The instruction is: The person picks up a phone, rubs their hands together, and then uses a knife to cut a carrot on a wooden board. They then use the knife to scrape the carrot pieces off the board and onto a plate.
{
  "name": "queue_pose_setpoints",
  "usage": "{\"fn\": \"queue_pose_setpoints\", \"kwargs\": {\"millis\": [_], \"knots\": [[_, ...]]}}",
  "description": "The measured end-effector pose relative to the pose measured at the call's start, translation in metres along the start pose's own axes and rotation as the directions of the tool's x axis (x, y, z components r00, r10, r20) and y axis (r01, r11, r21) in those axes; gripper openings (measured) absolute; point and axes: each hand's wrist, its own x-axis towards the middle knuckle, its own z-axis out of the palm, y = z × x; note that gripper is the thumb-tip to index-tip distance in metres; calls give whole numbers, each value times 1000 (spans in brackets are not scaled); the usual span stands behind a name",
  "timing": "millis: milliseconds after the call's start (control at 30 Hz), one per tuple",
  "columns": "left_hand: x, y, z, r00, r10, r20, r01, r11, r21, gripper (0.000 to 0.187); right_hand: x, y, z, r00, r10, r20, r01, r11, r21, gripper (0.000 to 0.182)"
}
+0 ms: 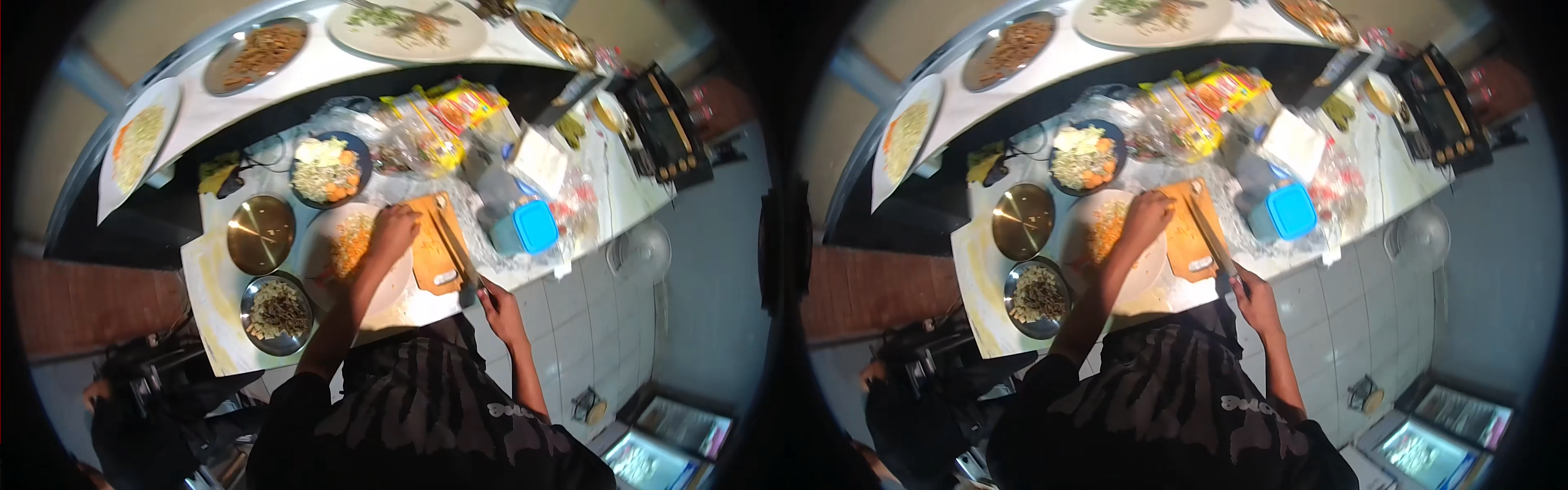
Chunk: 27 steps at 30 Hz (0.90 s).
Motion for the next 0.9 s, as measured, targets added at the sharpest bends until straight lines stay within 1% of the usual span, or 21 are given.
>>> {"fn": "queue_pose_setpoints", "kwargs": {"millis": [67,100,133,200,233,267,333,367,400,433,467,500,533,600,633,700,733,833,900], "knots": [[4,-5,2,992,-18,-121,5,994,-113,22,-14,-16,0,999,-16,47,19,998,-65,39],[6,2,-6,984,-124,-124,90,964,-249,22,-20,-30,-4,996,29,84,-23,997,-71,43],[10,-1,-6,973,-212,-93,167,920,-355,25,-25,-38,-5,996,47,73,-42,997,-64,43],[15,-9,-5,962,-246,-122,182,904,-386,25,-34,-45,-7,978,106,182,-100,994,-41,43],[14,-11,-2,963,-245,-112,184,902,-390,25,-38,-34,0,990,-27,137,36,998,-59,45],[14,-13,0,962,-245,-121,175,894,-413,24,-41,-32,0,990,-19,138,27,998,-58,45],[19,-16,0,963,-237,-128,162,890,-427,22,-40,-32,2,970,27,241,3,992,-124,45],[18,-16,2,951,-293,-100,212,852,-479,20,-40,-25,8,977,-22,211,54,988,-145,44],[19,-16,3,935,-348,-69,262,808,-527,19,-38,-23,9,978,-19,209,49,989,-138,44],[19,-17,5,935,-349,-62,267,809,-523,19,-36,-23,10,979,-2,206,41,981,-189,43],[19,-17,6,941,-321,-103,231,838,-494,19,-35,-23,10,979,19,204,32,970,-241,42],[18,-18,8,946,-290,-147,192,864,-465,19,-34,-25,8,983,17,185,28,970,-240,42],[19,-19,8,946,-291,-145,194,863,-466,19,-33,-29,6,982,19,186,26,970,-240,42],[21,-21,6,951,-285,-117,208,875,-436,18,-29,-35,4,968,158,194,-102,958,-269,43],[23,-22,5,952,-282,-120,204,875,-439,18,-29,-33,6,969,157,190,-102,957,-272,43],[23,-25,4,954,-297,-38,244,844,-478,17,-33,-24,14,986,-6,166,43,975,-220,43],[23,-26,4,955,-294,-36,241,841,-484,17,-33,-21,16,987,-2,162,39,973,-226,43],[23,-28,4,974,-215,-70,169,897,-408,20,-33,-20,19,988,42,150,-2,966,-257,43],[22,-26,5,972,-221,-75,173,898,-405,20,-32,-22,19,992,78,101,-50,967,-250,43]]}}
